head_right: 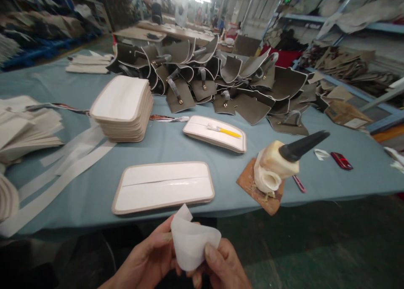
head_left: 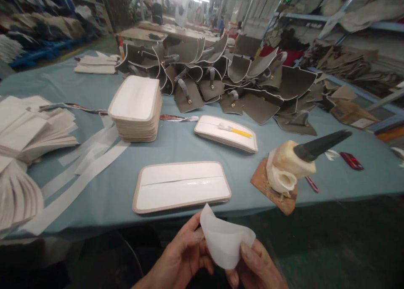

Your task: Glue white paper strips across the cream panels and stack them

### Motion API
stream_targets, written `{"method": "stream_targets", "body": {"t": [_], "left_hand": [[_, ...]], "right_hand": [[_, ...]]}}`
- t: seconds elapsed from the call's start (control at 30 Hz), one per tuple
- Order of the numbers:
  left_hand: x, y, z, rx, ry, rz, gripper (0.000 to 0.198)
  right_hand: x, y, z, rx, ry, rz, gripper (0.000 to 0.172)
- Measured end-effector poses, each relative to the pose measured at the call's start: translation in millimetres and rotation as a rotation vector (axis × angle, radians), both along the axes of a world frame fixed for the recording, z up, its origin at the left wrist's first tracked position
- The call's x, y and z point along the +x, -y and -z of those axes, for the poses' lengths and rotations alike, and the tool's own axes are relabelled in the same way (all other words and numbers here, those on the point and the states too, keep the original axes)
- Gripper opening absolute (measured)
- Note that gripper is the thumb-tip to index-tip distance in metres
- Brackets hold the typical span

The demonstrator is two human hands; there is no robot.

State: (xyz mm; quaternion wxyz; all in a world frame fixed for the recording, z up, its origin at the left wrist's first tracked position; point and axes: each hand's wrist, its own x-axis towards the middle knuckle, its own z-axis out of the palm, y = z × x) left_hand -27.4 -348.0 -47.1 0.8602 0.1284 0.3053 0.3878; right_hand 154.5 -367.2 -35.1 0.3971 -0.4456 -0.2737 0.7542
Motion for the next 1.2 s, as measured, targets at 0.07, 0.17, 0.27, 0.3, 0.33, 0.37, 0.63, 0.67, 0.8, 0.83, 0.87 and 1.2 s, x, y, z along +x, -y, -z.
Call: {"method": "stream_targets", "body": {"t": [0.07,0.17,0.27,0.3,0.33,0.37,0.63,0.67,0.8,0.83,0.87,1.2], "left_hand": [[-1,4,-6.0,-0.034,0.004,-0.042,0.066],[-3,7,-17.3,-0.036,-0.04,-0.116,0.062],[-4,7,-24.2,-0.035,-0.084,-0.223,0.054],[-4,6,-24.5,-0.041,-0.105,-0.259,0.052],[-3,6,-23.9,-0.047,-0.13,-0.291,0.051],[-3,5,-22.4,-0.055,-0.159,-0.313,0.051],[-2,0,-6.8,0.025,-0.404,-0.347,0.044],[-3,1,-5.7,0.048,-0.453,-0.349,0.044],[-5,4,-3.0,0.176,-0.643,-0.295,0.043],[-5,5,-2.9,0.199,-0.668,-0.271,0.043],[-4,5,-3.1,0.214,-0.682,-0.245,0.044],[-9,7,-10.8,0.29,-0.791,-0.294,0.044]], "right_hand": [[0,2,-1.0,0.017,0.013,0.01,0.057],[5,4,5.7,0.074,0.075,0.056,0.054],[12,6,14.9,0.12,0.115,0.094,0.052],[13,7,16.9,0.116,0.124,0.111,0.05],[14,8,18.1,0.104,0.135,0.134,0.049],[13,9,18.9,0.089,0.147,0.156,0.048],[13,23,36.3,-0.01,0.221,0.119,0.058],[19,24,39.7,-0.01,0.285,0.046,0.061],[47,18,38.7,0.064,0.879,-0.151,0.059],[51,15,34.1,0.092,1.002,-0.116,0.054],[51,10,28.3,0.128,1.061,-0.059,0.048],[-33,-37,11.8,0.326,0.466,-0.198,0.039]]}}
